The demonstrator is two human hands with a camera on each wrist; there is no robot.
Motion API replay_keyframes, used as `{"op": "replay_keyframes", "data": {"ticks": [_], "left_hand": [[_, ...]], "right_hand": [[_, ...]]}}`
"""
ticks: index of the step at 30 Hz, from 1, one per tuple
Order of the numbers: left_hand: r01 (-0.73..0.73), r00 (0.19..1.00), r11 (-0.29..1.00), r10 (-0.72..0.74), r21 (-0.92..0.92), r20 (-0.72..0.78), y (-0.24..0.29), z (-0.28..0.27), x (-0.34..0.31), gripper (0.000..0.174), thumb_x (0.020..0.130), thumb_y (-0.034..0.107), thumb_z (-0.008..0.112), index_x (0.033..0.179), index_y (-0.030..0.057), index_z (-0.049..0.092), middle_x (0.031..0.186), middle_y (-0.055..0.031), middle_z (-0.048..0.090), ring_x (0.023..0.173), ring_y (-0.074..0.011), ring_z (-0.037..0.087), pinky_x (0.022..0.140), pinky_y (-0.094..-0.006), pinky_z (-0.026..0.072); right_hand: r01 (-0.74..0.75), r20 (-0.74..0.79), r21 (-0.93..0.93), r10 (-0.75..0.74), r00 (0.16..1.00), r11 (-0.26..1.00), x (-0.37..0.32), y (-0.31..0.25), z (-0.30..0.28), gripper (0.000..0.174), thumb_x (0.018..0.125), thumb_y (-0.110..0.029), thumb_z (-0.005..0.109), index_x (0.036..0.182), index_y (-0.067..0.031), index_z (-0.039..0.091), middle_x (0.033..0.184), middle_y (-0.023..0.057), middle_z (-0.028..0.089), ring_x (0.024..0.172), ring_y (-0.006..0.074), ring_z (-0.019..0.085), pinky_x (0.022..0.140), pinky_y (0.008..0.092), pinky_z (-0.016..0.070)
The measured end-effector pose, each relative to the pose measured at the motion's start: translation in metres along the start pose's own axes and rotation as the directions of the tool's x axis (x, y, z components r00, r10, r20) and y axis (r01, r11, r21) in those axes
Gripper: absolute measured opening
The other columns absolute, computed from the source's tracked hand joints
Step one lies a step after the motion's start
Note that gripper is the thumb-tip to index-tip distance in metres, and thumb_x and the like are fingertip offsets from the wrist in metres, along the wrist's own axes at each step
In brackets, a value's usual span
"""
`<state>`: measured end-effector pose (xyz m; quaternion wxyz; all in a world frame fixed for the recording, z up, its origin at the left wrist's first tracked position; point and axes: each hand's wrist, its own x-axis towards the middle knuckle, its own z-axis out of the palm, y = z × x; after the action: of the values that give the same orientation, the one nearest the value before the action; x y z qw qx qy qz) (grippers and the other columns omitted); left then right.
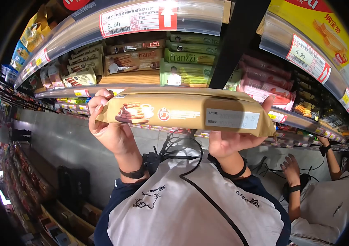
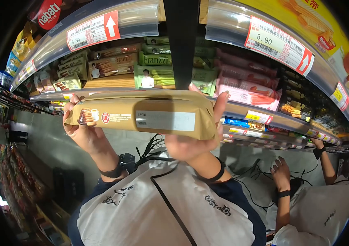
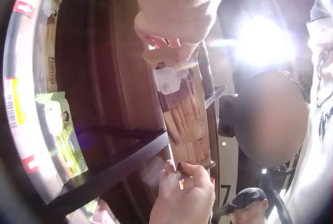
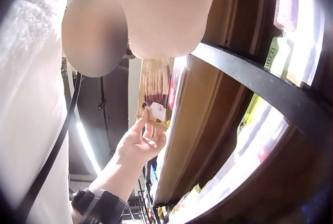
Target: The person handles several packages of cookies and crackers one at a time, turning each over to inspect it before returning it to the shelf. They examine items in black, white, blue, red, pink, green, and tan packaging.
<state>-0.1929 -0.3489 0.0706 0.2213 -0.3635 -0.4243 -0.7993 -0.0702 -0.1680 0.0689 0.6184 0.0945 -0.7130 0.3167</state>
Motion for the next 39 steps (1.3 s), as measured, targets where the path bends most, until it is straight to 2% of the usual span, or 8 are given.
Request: {"op": "replay_keyframes", "data": {"ticks": [5, 9, 12, 17, 25, 32, 36, 39], "left_hand": [[-0.032, 0.999, 0.999, 0.031, -0.025, -0.008, 0.004, -0.003, 0.004, 0.042, 0.07, -0.006, 0.068, 0.108, 0.0068, 0.059, 0.103, -0.0094, 0.052, 0.098, -0.0228, 0.05, 0.085, -0.0336, 0.0464], [0.11, 0.967, 0.992, -0.091, 0.069, -0.236, 0.016, -0.001, 0.012, 0.033, 0.083, -0.005, 0.057, 0.115, -0.0053, 0.051, 0.107, -0.0136, 0.058, 0.091, -0.0175, 0.059, 0.072, -0.021, 0.0497], [0.173, 0.901, 0.983, -0.131, 0.065, -0.414, 0.013, -0.006, 0.027, 0.033, 0.085, -0.005, 0.053, 0.118, -0.0039, 0.049, 0.108, -0.014, 0.059, 0.092, -0.0155, 0.06, 0.068, -0.0158, 0.0487], [0.229, 0.853, 0.951, -0.094, 0.206, -0.513, -0.027, -0.037, 0.039, 0.039, 0.086, -0.005, 0.053, 0.123, -0.0059, 0.045, 0.118, -0.0149, 0.054, 0.11, -0.0193, 0.052, 0.097, -0.0314, 0.0396], [0.317, 0.893, 0.927, -0.221, 0.2, -0.391, -0.041, -0.041, 0.044, 0.062, 0.082, -0.011, 0.044, 0.139, 0.0074, 0.026, 0.139, -0.0205, 0.033, 0.128, -0.0234, 0.034, 0.102, -0.0334, 0.0283], [0.36, 0.926, 0.871, -0.289, 0.334, -0.244, -0.081, -0.066, 0.042, 0.063, 0.083, -0.007, 0.049, 0.14, 0.0083, 0.025, 0.133, -0.0187, 0.041, 0.123, -0.0213, 0.04, 0.098, -0.0316, 0.0325], [0.305, 0.952, 0.692, -0.236, 0.655, -0.194, -0.076, -0.065, 0.045, 0.055, 0.085, 0.005, 0.055, 0.136, 0.0063, 0.035, 0.135, -0.0188, 0.041, 0.12, -0.0245, 0.043, 0.099, -0.0334, 0.032], [0.122, 0.983, 0.287, -0.168, 0.95, -0.075, -0.089, -0.073, 0.04, 0.053, 0.084, 0.017, 0.058, 0.132, 0.0047, 0.041, 0.137, -0.0221, 0.038, 0.123, -0.0324, 0.04, 0.102, -0.0386, 0.0286]], "right_hand": [[-0.131, 0.072, 0.139, 0.122, 0.99, 0.982, -0.001, 0.0, 0.002, 0.098, 0.075, -0.007, 0.063, 0.14, -0.013, -0.01, 0.143, 0.0329, 0.004, 0.12, 0.0454, 0.039, 0.099, 0.0495, 0.0341], [-0.135, 0.162, 0.231, 0.099, 0.982, 0.963, -0.003, 0.005, 0.02, 0.09, 0.073, -0.01, 0.062, 0.143, -0.009, 0.006, 0.144, 0.0316, 0.008, 0.126, 0.0451, 0.031, 0.103, 0.049, 0.0266], [-0.157, 0.256, 0.108, 0.125, 0.959, 0.982, -0.004, -0.001, 0.046, 0.084, 0.069, -0.01, 0.064, 0.141, -0.0055, 0.022, 0.143, 0.0311, 0.012, 0.131, 0.0449, 0.022, 0.105, 0.0527, 0.0194], [-0.19, 0.378, -0.025, 0.186, 0.907, 0.981, -0.021, 0.005, 0.09, 0.078, 0.069, -0.017, 0.068, 0.135, 0.0001, 0.031, 0.134, 0.0246, 0.029, 0.118, 0.0423, 0.033, 0.099, 0.0505, 0.0269], [-0.239, 0.458, -0.211, 0.312, 0.833, 0.948, -0.034, 0.02, 0.113, 0.076, 0.067, -0.022, 0.068, 0.128, 0.0103, 0.035, 0.123, 0.0247, 0.044, 0.114, 0.0376, 0.038, 0.097, 0.0463, 0.0294], [-0.191, 0.511, -0.341, 0.352, 0.784, 0.92, -0.029, 0.025, 0.12, 0.076, 0.067, -0.02, 0.069, 0.129, 0.0094, 0.034, 0.113, 0.0211, 0.051, 0.108, 0.0345, 0.043, 0.096, 0.0441, 0.0296], [-0.248, 0.497, -0.317, 0.383, 0.778, 0.915, -0.029, 0.022, 0.12, 0.075, 0.07, -0.018, 0.067, 0.131, 0.0089, 0.032, 0.106, 0.019, 0.054, 0.105, 0.0345, 0.044, 0.095, 0.0432, 0.0301], [-0.219, 0.512, -0.332, 0.37, 0.775, 0.918, -0.032, 0.025, 0.12, 0.071, 0.073, -0.021, 0.064, 0.131, 0.0055, 0.034, 0.119, 0.0203, 0.048, 0.109, 0.0332, 0.043, 0.095, 0.0427, 0.032]]}}
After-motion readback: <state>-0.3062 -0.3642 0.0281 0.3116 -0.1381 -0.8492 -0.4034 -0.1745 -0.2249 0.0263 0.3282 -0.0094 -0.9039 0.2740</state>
